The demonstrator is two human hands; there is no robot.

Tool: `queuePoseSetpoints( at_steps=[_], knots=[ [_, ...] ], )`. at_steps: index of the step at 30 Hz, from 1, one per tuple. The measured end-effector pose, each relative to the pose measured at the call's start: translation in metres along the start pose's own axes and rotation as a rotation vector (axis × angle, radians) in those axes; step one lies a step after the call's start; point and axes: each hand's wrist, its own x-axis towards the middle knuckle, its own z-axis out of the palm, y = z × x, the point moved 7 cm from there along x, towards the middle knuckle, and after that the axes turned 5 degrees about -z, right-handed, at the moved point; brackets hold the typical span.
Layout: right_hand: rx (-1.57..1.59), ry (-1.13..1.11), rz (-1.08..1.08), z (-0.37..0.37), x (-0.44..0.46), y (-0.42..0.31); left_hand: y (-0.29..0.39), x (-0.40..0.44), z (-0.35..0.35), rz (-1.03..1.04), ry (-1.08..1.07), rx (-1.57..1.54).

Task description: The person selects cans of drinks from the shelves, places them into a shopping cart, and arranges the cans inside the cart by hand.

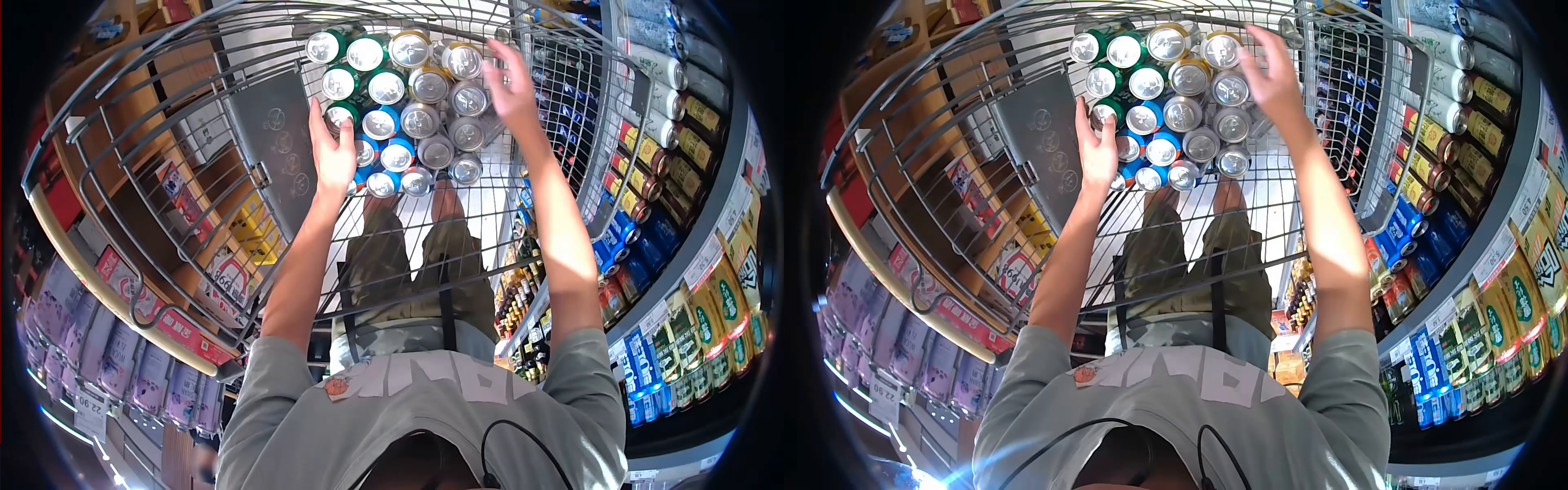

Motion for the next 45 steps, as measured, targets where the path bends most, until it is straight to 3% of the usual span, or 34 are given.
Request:
queuePoseSetpoints(
  at_steps=[1, 2, 3, 4, 5, 7, 8, 11, 13, 15, 18, 23, 25, 27, 33, 40, 45],
  knots=[
    [0.103, 0.058, 0.092, -0.011, -0.005, 0.013, 0.007, -0.004, -0.003, 0.07, 0.05, 0.058],
    [-0.004, 0.081, 0.149, -0.023, -0.01, 0.028, 0.021, -0.01, -0.007, 0.199, 0.131, 0.11],
    [-0.111, 0.103, 0.206, -0.035, -0.015, 0.044, 0.025, -0.013, -0.009, 0.2, 0.133, 0.11],
    [-0.298, 0.089, 0.257, -0.043, -0.024, 0.072, 0.045, -0.021, -0.01, 0.416, 0.142, 0.148],
    [-0.428, 0.037, 0.33, -0.049, -0.033, 0.098, 0.065, -0.034, -0.009, 0.632, 0.145, 0.184],
    [-0.548, -0.107, 0.604, -0.046, -0.054, 0.135, 0.086, -0.051, 0.009, 0.746, 0.044, 0.164],
    [-0.424, -0.134, 0.706, -0.041, -0.061, 0.148, 0.087, -0.061, 0.027, 0.715, -0.097, 0.146],
    [-0.308, -0.057, 0.718, -0.033, -0.077, 0.163, 0.111, -0.106, 0.07, 0.881, -0.531, 0.06],
    [-0.267, -0.013, 0.727, -0.033, -0.081, 0.164, 0.117, -0.137, 0.097, 0.86, -0.628, 0.19],
    [-0.149, -0.015, 0.961, -0.036, -0.089, 0.158, 0.114, -0.157, 0.118, 0.821, -0.59, 0.298],
    [0.105, 0.041, 0.974, -0.045, -0.105, 0.156, 0.095, -0.163, 0.133, 0.775, -0.538, 0.423],
    [0.102, -0.094, 0.99, -0.06, -0.128, 0.126, 0.086, -0.167, 0.137, 0.775, -0.561, 0.427],
    [-0.113, -0.153, 0.801, -0.06, -0.139, 0.128, 0.084, -0.165, 0.131, 0.778, -0.579, 0.38],
    [-0.076, -0.225, 0.859, -0.053, -0.145, 0.092, 0.079, -0.166, 0.129, 0.77, -0.676, 0.368],
    [-0.182, -0.295, 0.527, -0.012, -0.16, 0.035, 0.071, -0.171, 0.114, 0.844, -0.74, 0.362],
    [-0.245, -0.216, 0.527, 0.013, -0.157, -0.009, 0.058, -0.183, 0.121, 0.935, -0.917, 0.228],
    [-0.314, -0.202, 0.55, 0.013, -0.158, -0.018, 0.061, -0.182, 0.136, 0.902, -0.908, 0.11]
  ],
)
